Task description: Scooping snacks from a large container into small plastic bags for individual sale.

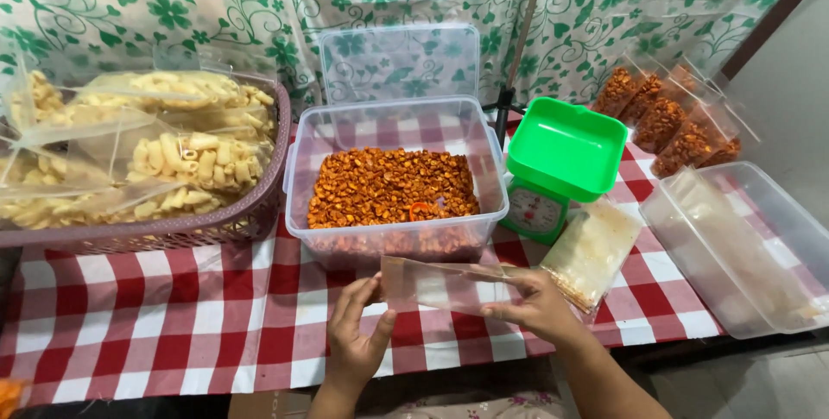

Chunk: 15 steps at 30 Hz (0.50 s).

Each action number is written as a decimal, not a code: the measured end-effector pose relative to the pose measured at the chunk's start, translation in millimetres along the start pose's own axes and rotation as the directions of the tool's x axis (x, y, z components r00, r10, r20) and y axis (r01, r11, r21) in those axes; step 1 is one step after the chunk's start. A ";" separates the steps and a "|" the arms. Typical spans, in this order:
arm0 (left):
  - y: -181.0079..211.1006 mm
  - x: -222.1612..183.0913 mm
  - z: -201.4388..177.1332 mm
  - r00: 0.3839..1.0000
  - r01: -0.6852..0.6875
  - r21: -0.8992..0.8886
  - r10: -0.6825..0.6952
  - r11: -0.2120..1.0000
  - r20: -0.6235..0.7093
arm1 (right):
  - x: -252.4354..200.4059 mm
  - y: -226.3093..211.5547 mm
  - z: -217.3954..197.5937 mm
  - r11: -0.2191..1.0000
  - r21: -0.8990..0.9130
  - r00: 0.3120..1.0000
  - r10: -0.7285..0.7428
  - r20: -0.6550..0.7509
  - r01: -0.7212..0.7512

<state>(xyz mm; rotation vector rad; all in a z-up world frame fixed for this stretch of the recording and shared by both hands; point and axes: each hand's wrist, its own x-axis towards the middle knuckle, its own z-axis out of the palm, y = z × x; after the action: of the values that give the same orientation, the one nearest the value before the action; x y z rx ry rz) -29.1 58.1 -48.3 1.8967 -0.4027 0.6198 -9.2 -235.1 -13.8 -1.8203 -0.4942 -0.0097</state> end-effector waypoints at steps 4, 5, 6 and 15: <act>-3.1 -3.6 -1.6 1.000 0.015 0.046 -0.015 0.999 0.021 | -1.8 18.6 6.2 0.997 0.043 0.997 0.071 -0.040 -0.069; -4.2 -4.8 -2.4 1.000 0.012 0.030 -0.012 0.999 0.026 | -1.5 18.6 7.5 0.999 0.028 0.998 0.047 -0.046 -0.046; -5.1 -5.9 -3.0 0.999 0.009 0.014 -0.009 1.000 0.032 | -1.3 18.6 8.6 1.000 0.013 0.998 0.023 -0.052 -0.023; -20.9 -15.4 -0.5 0.992 0.110 -0.092 -0.103 0.990 0.080 | -3.4 21.1 4.5 0.996 -0.042 0.997 0.078 -0.022 -0.079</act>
<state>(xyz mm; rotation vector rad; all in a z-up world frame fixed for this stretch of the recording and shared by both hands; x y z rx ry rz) -30.4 66.7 -72.8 1.8405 -0.3702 0.4520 -6.4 -236.7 -35.4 -1.8783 -0.4109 0.0152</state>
